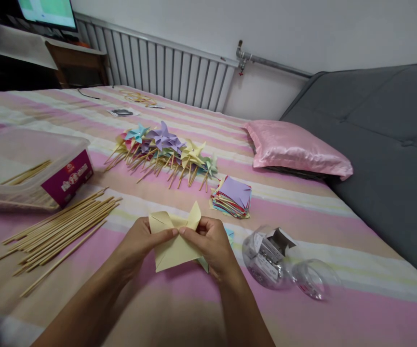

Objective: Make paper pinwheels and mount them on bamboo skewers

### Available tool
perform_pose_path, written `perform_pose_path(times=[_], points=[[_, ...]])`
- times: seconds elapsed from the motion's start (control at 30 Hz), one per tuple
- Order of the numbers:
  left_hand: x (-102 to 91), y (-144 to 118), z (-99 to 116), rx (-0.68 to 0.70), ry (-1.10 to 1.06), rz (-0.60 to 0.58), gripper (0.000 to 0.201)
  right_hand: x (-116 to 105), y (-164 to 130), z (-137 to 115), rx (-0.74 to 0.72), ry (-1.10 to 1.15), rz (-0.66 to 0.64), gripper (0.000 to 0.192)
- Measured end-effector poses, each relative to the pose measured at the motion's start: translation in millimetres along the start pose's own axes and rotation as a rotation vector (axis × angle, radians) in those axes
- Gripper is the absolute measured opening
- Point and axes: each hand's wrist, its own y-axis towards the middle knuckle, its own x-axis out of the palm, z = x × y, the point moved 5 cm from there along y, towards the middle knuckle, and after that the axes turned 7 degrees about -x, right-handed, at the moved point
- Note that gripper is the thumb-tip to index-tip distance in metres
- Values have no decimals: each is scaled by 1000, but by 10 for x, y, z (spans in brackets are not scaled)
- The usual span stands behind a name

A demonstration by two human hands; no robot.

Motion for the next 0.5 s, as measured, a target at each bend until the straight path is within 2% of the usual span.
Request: perform_pose_path(times=[0.1,0.17,0.27,0.37,0.43,0.5], points=[[2,0,3,5,-2,30,28,8,11,-9,-33,-39,-12,28],[-23,14,-7,3,-38,60,28,-14,32,-43,-122,-83,21,32],[-118,57,-29,11,-115,136,30,-105,34,-172,-369,-213,183,37],[-232,97,-18,58,-179,204,31,-178,-52,-334,-614,-350,342,28],[-291,109,1,80,-225,234,30,-153,-99,-395,-664,-420,290,17],[-324,108,15,78,-273,245,29,-56,-107,-384,-599,-490,79,15]])
